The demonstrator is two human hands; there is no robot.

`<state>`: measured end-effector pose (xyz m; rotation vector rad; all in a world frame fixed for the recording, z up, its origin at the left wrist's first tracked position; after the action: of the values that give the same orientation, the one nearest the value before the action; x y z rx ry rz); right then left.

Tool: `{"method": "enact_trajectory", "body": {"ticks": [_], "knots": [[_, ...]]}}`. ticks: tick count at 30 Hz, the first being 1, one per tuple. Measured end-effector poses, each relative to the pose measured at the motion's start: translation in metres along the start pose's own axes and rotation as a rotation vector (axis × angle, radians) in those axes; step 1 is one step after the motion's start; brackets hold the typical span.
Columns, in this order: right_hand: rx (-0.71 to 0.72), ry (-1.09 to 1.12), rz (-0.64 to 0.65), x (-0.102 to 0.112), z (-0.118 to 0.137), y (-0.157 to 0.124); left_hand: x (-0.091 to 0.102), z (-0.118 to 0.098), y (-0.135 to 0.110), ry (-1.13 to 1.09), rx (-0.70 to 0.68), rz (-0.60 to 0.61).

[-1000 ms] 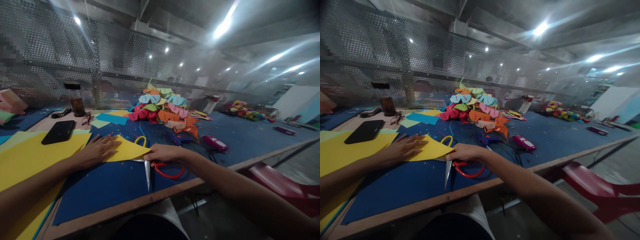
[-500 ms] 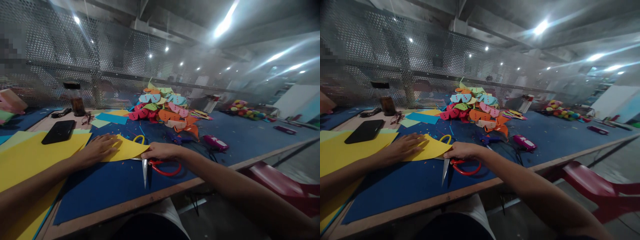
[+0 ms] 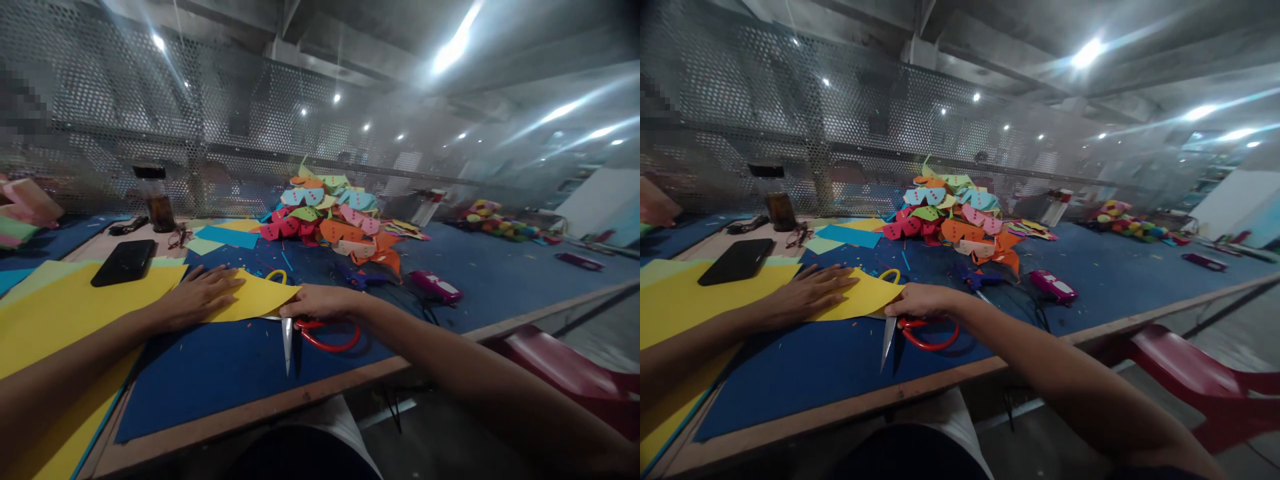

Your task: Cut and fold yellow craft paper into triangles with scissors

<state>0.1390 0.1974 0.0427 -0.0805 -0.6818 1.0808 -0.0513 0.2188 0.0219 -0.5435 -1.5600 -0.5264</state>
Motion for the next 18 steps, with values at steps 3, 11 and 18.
{"method": "enact_trajectory", "body": {"ticks": [3, 11, 18], "knots": [[-0.008, -0.023, 0.024, -0.002, 0.003, -0.005, -0.001, 0.000, 0.000, 0.010, -0.015, -0.007], [0.006, 0.044, 0.018, -0.006, 0.008, 0.008, -0.001, -0.004, -0.001, 0.027, -0.032, 0.043], [0.020, -0.015, 0.042, -0.006, 0.010, 0.009, -0.005, -0.005, -0.002, 0.097, -0.110, 0.006]]}}
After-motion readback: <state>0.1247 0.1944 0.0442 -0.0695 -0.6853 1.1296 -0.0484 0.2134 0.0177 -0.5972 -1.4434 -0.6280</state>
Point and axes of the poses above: each hand's wrist, its own y-axis towards the middle knuckle, its own x-axis out of the back of the hand, z = x × y, the point moved 9 cm from there along y, towards the middle knuckle, and after that the axes turned 8 degrees about z, right-handed, at the moved point
